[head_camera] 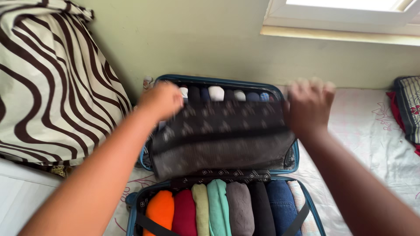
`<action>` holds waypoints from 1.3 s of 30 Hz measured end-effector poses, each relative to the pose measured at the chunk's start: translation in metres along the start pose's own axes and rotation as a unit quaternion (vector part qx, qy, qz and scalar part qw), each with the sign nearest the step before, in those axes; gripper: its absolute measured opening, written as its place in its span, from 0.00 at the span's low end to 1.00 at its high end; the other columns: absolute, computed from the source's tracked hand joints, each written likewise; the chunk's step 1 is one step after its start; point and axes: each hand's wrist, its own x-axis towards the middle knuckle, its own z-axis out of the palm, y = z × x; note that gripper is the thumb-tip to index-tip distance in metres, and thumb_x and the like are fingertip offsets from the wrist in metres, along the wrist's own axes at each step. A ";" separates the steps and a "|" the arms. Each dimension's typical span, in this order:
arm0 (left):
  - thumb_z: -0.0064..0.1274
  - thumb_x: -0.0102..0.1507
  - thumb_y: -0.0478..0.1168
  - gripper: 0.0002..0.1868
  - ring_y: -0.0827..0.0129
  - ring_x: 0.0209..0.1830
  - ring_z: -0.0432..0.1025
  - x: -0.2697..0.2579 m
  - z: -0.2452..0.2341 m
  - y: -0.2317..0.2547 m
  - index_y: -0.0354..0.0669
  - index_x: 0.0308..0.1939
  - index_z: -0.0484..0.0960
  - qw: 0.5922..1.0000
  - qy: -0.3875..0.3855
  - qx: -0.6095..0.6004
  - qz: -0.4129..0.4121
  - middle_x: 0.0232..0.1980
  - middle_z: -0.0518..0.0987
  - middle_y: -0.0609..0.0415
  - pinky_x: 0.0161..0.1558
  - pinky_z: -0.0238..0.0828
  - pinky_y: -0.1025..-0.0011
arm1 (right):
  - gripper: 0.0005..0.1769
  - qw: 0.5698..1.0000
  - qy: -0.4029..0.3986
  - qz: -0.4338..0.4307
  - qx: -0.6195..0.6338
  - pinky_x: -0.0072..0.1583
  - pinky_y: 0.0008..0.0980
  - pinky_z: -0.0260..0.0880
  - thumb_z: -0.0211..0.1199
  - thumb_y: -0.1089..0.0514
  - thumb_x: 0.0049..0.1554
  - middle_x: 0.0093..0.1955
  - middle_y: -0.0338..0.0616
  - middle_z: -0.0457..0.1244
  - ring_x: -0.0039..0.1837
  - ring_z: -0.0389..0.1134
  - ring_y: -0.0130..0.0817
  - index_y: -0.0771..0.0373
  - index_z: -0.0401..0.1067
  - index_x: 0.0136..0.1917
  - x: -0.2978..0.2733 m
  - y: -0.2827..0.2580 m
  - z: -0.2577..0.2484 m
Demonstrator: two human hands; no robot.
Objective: The person folds various items of clothing and places them into a blue suitcase on a bed, then fastens the internal straps, zips the internal compartment, and finally zips the outer suitcase closed.
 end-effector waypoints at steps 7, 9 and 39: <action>0.59 0.66 0.53 0.18 0.49 0.60 0.69 0.063 0.022 -0.019 0.43 0.49 0.85 0.945 0.325 0.028 0.002 0.57 0.80 0.50 0.57 0.67 0.52 | 0.15 0.955 -0.104 0.182 0.212 0.61 0.47 0.65 0.69 0.51 0.56 0.58 0.45 0.70 0.61 0.68 0.48 0.54 0.79 0.56 0.008 0.035 0.066; 0.56 0.70 0.51 0.16 0.50 0.62 0.69 0.020 0.057 -0.015 0.44 0.53 0.84 0.968 0.243 0.060 0.019 0.58 0.78 0.51 0.62 0.67 0.52 | 0.11 0.917 -0.233 0.237 0.221 0.56 0.48 0.71 0.66 0.51 0.55 0.51 0.46 0.72 0.54 0.72 0.50 0.53 0.82 0.50 -0.039 0.039 0.090; 0.55 0.47 0.84 0.66 0.46 0.50 0.79 -0.107 0.139 -0.081 0.42 0.74 0.58 0.917 -0.047 0.106 -0.383 0.56 0.78 0.37 0.44 0.78 0.54 | 0.21 0.593 -0.667 0.377 0.246 0.59 0.53 0.71 0.63 0.50 0.59 0.58 0.59 0.67 0.61 0.69 0.57 0.66 0.73 0.59 -0.265 0.032 0.257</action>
